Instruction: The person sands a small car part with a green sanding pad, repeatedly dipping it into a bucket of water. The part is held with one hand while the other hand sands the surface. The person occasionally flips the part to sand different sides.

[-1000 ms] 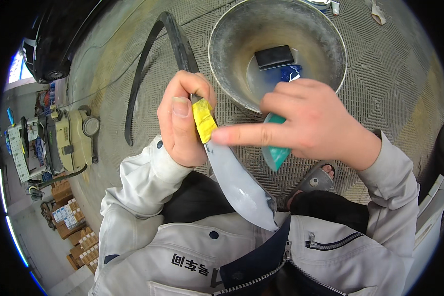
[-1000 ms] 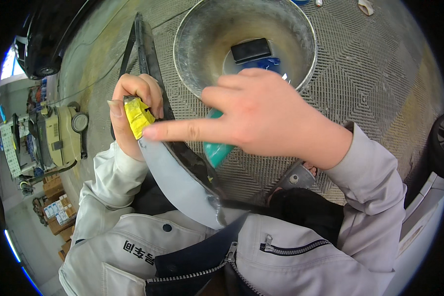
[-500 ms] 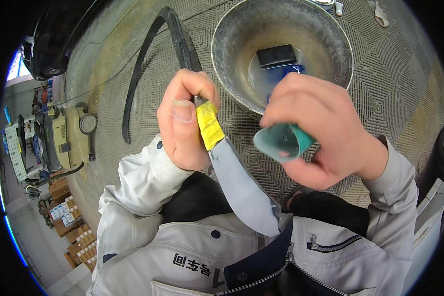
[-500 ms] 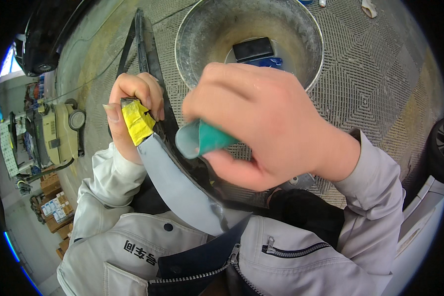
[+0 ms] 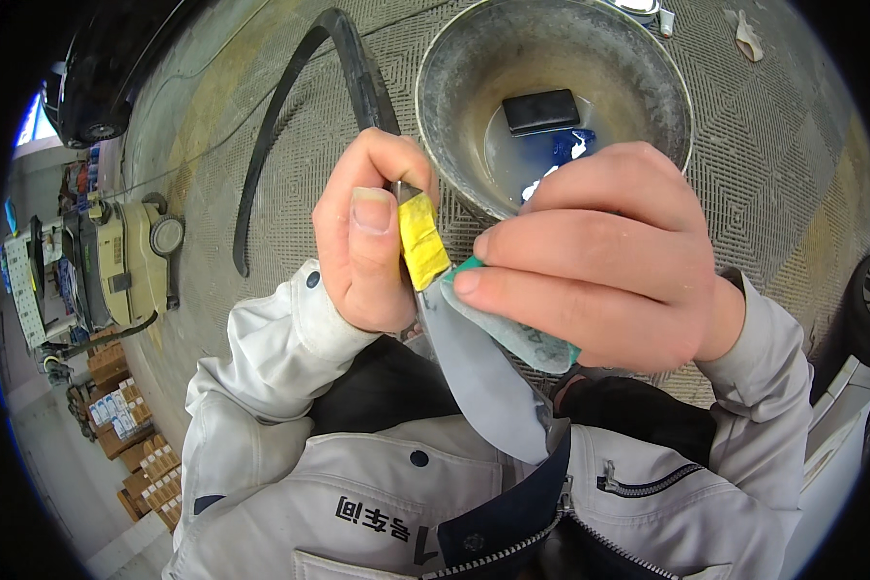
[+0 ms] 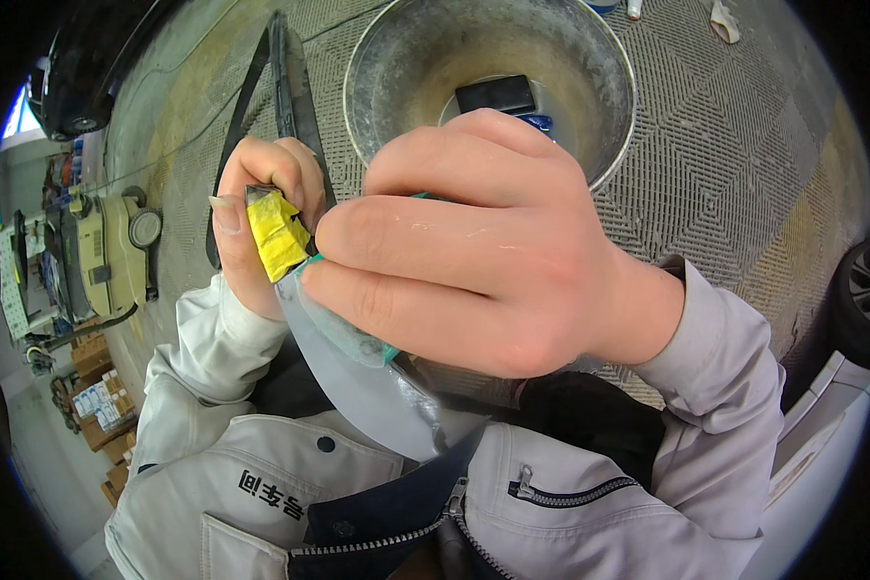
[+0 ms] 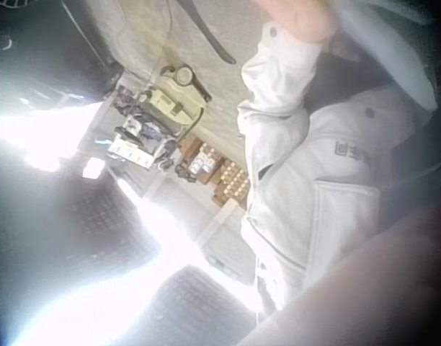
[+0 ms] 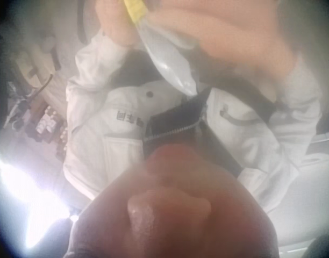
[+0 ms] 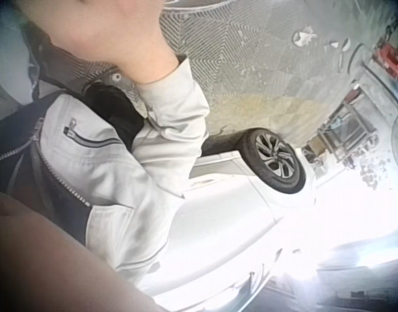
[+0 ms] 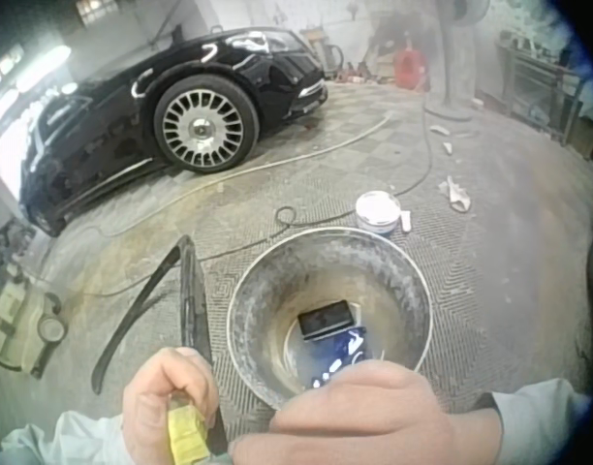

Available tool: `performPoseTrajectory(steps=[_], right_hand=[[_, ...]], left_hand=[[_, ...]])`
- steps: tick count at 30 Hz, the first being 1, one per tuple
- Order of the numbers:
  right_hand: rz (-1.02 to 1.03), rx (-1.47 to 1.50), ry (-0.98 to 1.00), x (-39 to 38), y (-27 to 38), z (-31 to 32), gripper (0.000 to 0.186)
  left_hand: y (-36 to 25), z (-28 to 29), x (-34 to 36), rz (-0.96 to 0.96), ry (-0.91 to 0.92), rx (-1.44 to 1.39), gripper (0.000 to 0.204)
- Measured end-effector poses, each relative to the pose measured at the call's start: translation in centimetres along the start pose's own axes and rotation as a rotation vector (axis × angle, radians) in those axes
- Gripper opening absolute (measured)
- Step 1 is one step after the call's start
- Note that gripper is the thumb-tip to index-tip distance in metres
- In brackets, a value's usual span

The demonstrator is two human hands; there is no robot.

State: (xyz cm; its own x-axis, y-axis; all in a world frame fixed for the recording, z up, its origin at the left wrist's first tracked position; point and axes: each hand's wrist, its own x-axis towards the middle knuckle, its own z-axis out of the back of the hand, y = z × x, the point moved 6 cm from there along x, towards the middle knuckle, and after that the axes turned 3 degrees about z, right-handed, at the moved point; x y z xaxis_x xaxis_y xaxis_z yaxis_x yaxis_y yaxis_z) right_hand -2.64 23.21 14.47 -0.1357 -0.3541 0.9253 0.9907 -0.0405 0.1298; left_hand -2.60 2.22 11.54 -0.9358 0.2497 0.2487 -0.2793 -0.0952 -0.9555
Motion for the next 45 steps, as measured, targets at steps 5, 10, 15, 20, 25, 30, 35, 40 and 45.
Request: performPoseTrajectory(steps=[5, 10, 15, 20, 25, 30, 35, 40, 45], right_hand=[[-0.170, 0.185, 0.088, 0.2, -0.8, -0.9, 0.027], [-0.258, 0.291, 0.125, 0.1, -1.2, -1.6, 0.029], [-0.252, 0.328, 0.111, 0.2, -1.6, -1.7, 0.038], [-0.255, 0.324, 0.063, 0.7, -2.1, -1.2, 0.035], [-0.239, 0.389, 0.014, 1.3, -2.3, -0.3, 0.033], [-0.205, 0.406, 0.103, 1.5, -2.7, -0.2, 0.030], [-0.161, 0.294, 0.066, 0.9, -2.1, -0.7, 0.027], [-0.204, 0.244, 0.053, 0.6, -1.8, -0.7, 0.025], [-0.142, 0.249, 0.079, 0.6, -1.9, -1.2, 0.027]], left_hand=[[0.6, -0.1, 0.0, -0.005, -0.007, 0.011, 0.055], [1.0, -0.3, -0.3, 0.008, 0.011, -0.001, 0.053], [1.4, -0.3, -0.4, 0.030, -0.015, -0.005, 0.053], [2.0, -0.4, -0.7, 0.096, -0.036, -0.001, 0.054], [2.1, -0.3, -0.6, 0.102, -0.024, -0.009, 0.054], [2.1, -0.2, -0.6, 0.157, -0.049, -0.025, 0.052], [2.0, -0.3, -0.8, 0.155, -0.052, -0.025, 0.051], [1.9, -0.2, -0.5, 0.123, -0.026, -0.026, 0.050], [1.8, -0.2, -0.7, 0.149, -0.042, -0.033, 0.048]])
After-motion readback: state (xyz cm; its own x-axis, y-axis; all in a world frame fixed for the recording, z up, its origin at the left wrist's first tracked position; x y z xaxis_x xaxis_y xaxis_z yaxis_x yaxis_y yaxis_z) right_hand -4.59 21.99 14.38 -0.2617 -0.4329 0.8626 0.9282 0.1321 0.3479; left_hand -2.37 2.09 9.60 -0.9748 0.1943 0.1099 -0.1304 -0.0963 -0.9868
